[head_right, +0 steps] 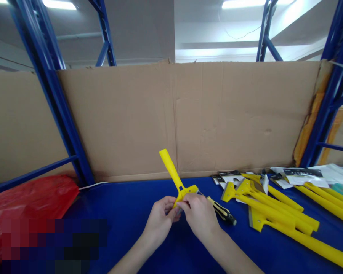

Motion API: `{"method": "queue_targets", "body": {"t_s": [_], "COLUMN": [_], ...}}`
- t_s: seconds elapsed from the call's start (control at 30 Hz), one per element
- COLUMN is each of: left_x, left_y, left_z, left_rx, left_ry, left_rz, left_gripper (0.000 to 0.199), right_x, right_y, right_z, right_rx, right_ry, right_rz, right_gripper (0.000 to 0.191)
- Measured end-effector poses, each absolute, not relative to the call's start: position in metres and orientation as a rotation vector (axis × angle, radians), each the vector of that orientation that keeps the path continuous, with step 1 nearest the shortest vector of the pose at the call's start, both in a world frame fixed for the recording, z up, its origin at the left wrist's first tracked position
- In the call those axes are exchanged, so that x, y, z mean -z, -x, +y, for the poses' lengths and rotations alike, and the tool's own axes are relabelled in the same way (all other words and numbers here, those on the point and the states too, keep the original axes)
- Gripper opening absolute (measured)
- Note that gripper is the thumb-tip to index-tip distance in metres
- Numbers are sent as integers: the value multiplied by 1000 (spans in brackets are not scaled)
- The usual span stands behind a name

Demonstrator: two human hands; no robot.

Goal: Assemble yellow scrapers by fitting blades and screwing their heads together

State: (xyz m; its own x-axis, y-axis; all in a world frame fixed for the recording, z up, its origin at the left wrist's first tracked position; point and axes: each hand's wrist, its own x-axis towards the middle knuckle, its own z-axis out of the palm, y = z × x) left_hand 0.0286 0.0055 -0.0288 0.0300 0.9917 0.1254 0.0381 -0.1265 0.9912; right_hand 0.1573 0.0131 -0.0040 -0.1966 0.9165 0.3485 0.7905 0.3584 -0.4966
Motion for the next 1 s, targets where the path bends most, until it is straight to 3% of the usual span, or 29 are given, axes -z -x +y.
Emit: {"method": "queue_targets", "body": {"t_s": [0.13,0.43,0.63,1.0], "left_x": [26,27,29,32], "left_y": [-32,-37,-37,-32], "left_z": [2,-1,-1,3], "left_rx": [-1259,-1304,-1337,-1325], "left_ry": [-1219,-1156,-1187,-1369], "left_rz": [1180,1207,1233,1287], "left_gripper": [6,8,9,7], "right_x": [1,11,6,15], "right_y": [-158,-158,-157,-155], "right_z": [12,19,13,16], "right_rx": [-265,-647,-494,-739], "right_ry": [1496,1548,1411,1178], "right_rz": [-2019,-1812,-1883,-1827], "right_gripper": [21,31,23,12]}}
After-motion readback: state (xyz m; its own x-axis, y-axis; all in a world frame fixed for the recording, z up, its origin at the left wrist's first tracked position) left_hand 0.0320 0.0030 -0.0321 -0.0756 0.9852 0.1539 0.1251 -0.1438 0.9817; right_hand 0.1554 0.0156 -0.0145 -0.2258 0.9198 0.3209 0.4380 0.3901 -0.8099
